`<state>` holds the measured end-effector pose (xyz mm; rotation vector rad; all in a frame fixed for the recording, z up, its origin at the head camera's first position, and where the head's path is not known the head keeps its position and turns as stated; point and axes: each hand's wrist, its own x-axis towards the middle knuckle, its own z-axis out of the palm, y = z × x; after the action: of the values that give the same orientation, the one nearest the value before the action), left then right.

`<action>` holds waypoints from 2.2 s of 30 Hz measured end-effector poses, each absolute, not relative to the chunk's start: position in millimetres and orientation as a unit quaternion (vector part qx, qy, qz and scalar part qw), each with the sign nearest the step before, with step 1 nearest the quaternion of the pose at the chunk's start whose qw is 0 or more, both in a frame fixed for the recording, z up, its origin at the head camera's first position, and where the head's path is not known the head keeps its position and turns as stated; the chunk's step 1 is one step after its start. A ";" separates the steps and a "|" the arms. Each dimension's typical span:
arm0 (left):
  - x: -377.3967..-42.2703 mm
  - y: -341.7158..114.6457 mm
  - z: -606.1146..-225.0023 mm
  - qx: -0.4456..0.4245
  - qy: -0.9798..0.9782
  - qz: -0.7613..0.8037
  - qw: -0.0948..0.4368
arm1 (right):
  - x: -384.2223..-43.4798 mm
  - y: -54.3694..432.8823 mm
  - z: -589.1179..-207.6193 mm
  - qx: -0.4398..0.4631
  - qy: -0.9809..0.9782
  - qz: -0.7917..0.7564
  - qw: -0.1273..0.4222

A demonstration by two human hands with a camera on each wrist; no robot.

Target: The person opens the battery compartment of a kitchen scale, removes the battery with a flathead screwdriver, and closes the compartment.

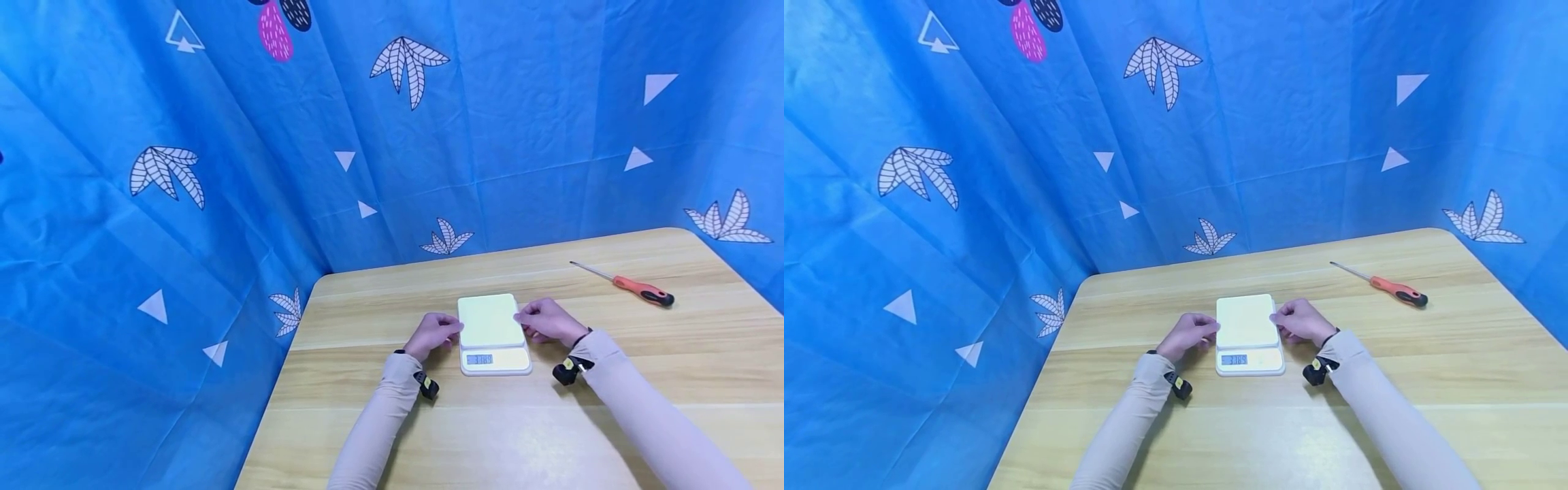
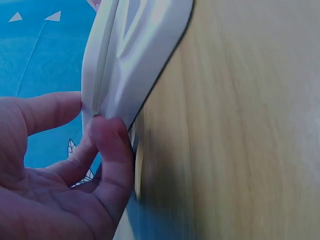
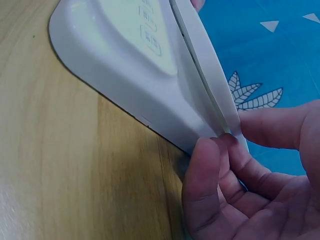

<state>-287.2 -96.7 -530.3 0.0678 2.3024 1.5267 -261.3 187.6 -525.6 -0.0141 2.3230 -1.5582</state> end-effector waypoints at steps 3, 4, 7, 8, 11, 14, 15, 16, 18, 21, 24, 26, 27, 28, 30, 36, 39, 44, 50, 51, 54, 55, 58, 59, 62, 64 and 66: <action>-285.9 -95.8 -528.6 0.021 0.819 0.541 0.189 | -261.0 187.5 -526.5 -0.006 0.816 -0.553 0.171; -285.6 -95.5 -528.3 0.021 0.820 0.539 0.189 | -260.9 187.7 -526.4 -0.006 0.815 -0.554 0.171; -285.3 -95.2 -526.4 0.023 0.825 0.533 0.185 | -260.5 188.8 -524.4 -0.010 0.812 -0.559 0.167; -285.3 -95.0 -525.7 0.027 0.828 0.529 0.182 | -260.1 189.2 -523.3 -0.014 0.812 -0.559 0.164; -285.3 -94.1 -523.2 0.030 0.825 0.535 0.177 | -258.7 189.8 -518.7 -0.028 0.806 -0.570 0.157; -285.8 -93.6 -521.0 0.036 0.817 0.550 0.170 | -257.7 189.4 -514.1 -0.037 0.800 -0.579 0.153; -286.1 -93.6 -520.5 0.037 0.811 0.559 0.168 | -257.4 189.2 -512.5 -0.039 0.799 -0.581 0.151; -287.0 -94.0 -520.4 0.038 0.806 0.567 0.167 | -257.1 188.9 -511.0 -0.042 0.798 -0.582 0.149; -288.6 -94.7 -519.5 0.041 0.801 0.575 0.160 | -256.5 188.7 -507.4 -0.044 0.801 -0.580 0.140; -291.2 -95.6 -516.8 0.050 0.803 0.576 0.143 | -255.9 189.4 -502.4 -0.053 0.808 -0.574 0.119; -292.1 -96.2 -511.3 0.065 0.813 0.566 0.123 | -256.6 190.2 -498.2 -0.050 0.817 -0.565 0.100; -292.3 -96.9 -507.7 0.069 0.815 0.563 0.114 | -257.6 190.9 -496.3 -0.045 0.823 -0.559 0.091; -292.5 -97.2 -506.1 0.068 0.814 0.566 0.113 | -257.9 191.2 -495.2 -0.043 0.826 -0.556 0.088; -292.7 -97.5 -504.7 0.068 0.814 0.567 0.110 | -258.4 191.7 -494.6 -0.040 0.828 -0.553 0.084; -292.9 -98.3 -501.9 0.068 0.809 0.574 0.107 | -258.8 192.4 -493.1 -0.040 0.833 -0.546 0.075; -295.5 -97.9 -495.2 0.079 0.776 0.619 0.092 | -259.2 195.4 -488.9 -0.065 0.843 -0.533 0.031; -297.0 -97.2 -491.8 0.081 0.760 0.638 0.089 | -258.4 196.2 -485.3 -0.066 0.835 -0.545 0.021; -299.2 -96.8 -485.3 0.102 0.755 0.641 0.090 | -257.4 198.9 -478.9 -0.074 0.806 -0.587 0.018; -295.7 -98.1 -477.4 0.140 0.796 0.585 0.074 | -255.6 201.1 -473.4 -0.097 0.796 -0.597 0.021; -295.0 -98.2 -476.8 0.144 0.801 0.577 0.072 | -255.0 201.4 -472.9 -0.100 0.795 -0.598 0.022; -293.2 -98.6 -476.2 0.151 0.806 0.568 0.065 | -253.4 201.7 -472.6 -0.106 0.789 -0.605 0.020; -292.7 -98.5 -476.4 0.155 0.807 0.567 0.061 | -253.0 201.9 -473.0 -0.108 0.787 -0.607 0.018; -291.6 -98.2 -478.1 0.168 0.807 0.565 0.047 | -251.8 201.4 -474.6 -0.112 0.790 -0.603 0.011; -291.6 -98.1 -479.3 0.172 0.806 0.564 0.044 | -251.6 201.4 -475.4 -0.112 0.794 -0.597 0.007; -290.9 -97.4 -482.8 0.186 0.804 0.564 0.036 | -250.5 201.6 -477.9 -0.112 0.812 -0.572 -0.006; -290.5 -97.0 -485.1 0.194 0.801 0.565 0.033 | -249.8 201.9 -479.8 -0.111 0.823 -0.557 -0.015; -289.9 -96.8 -486.8 0.199 0.799 0.566 0.030 | -248.9 202.0 -481.9 -0.116 0.830 -0.545 -0.021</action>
<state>-289.9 -96.8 -486.8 0.6150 2.4645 1.7444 -248.9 202.0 -481.9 -0.3696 2.6431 -1.7369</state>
